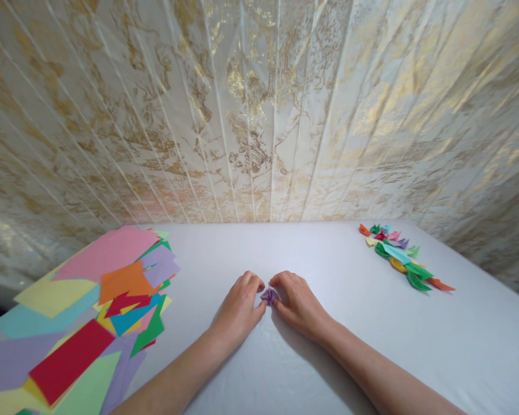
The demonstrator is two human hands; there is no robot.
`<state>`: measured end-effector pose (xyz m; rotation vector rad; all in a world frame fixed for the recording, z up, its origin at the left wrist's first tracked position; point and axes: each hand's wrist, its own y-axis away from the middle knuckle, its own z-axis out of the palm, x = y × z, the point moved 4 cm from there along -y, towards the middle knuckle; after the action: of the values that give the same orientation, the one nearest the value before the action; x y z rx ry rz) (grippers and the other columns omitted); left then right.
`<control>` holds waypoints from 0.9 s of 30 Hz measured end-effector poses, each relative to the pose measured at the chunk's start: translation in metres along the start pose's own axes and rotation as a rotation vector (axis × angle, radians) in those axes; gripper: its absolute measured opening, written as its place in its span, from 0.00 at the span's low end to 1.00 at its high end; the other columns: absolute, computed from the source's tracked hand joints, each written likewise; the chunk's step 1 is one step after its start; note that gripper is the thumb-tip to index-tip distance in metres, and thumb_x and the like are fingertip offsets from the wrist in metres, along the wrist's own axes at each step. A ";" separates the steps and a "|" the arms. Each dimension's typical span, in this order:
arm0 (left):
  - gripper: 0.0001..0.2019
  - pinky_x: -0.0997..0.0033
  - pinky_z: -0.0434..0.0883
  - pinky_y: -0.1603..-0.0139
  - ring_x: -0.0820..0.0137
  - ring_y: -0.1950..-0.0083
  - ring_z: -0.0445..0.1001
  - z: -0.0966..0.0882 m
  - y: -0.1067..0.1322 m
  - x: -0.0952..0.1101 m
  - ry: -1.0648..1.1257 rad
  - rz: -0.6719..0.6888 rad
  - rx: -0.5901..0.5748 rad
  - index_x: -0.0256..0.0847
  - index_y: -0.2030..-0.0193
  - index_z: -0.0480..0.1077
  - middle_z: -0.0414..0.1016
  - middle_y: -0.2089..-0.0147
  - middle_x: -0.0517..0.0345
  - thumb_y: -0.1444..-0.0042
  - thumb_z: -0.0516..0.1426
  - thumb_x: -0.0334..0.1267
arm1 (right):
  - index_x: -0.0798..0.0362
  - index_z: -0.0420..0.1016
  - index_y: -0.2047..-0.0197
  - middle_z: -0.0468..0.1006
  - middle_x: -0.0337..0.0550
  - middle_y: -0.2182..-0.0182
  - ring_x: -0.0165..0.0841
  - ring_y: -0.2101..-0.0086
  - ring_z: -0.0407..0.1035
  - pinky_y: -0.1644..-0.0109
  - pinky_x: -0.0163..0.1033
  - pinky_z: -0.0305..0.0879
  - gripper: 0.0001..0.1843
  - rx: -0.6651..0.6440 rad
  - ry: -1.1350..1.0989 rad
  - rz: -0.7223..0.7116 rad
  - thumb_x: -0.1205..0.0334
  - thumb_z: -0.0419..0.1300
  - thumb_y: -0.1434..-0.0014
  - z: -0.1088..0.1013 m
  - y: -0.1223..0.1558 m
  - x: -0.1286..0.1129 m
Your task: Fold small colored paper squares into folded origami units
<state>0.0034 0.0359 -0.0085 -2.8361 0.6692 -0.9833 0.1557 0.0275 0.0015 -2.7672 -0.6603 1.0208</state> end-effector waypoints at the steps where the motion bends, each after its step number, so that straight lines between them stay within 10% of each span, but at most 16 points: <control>1: 0.09 0.63 0.68 0.49 0.65 0.53 0.69 0.000 0.000 0.000 0.005 -0.005 -0.012 0.42 0.61 0.66 0.68 0.57 0.57 0.47 0.56 0.26 | 0.51 0.67 0.58 0.73 0.42 0.61 0.36 0.57 0.67 0.50 0.43 0.59 0.13 -0.001 -0.006 -0.001 0.73 0.56 0.46 -0.001 0.000 -0.001; 27: 0.09 0.63 0.67 0.49 0.65 0.53 0.70 -0.004 -0.001 0.003 0.045 -0.008 -0.050 0.42 0.60 0.69 0.70 0.57 0.55 0.48 0.55 0.27 | 0.52 0.68 0.59 0.74 0.42 0.63 0.36 0.60 0.67 0.53 0.41 0.60 0.14 0.013 -0.038 0.001 0.75 0.53 0.47 -0.002 0.000 0.003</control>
<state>0.0038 0.0359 -0.0031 -2.8693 0.6970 -1.0485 0.1586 0.0292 0.0014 -2.7438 -0.6553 1.0758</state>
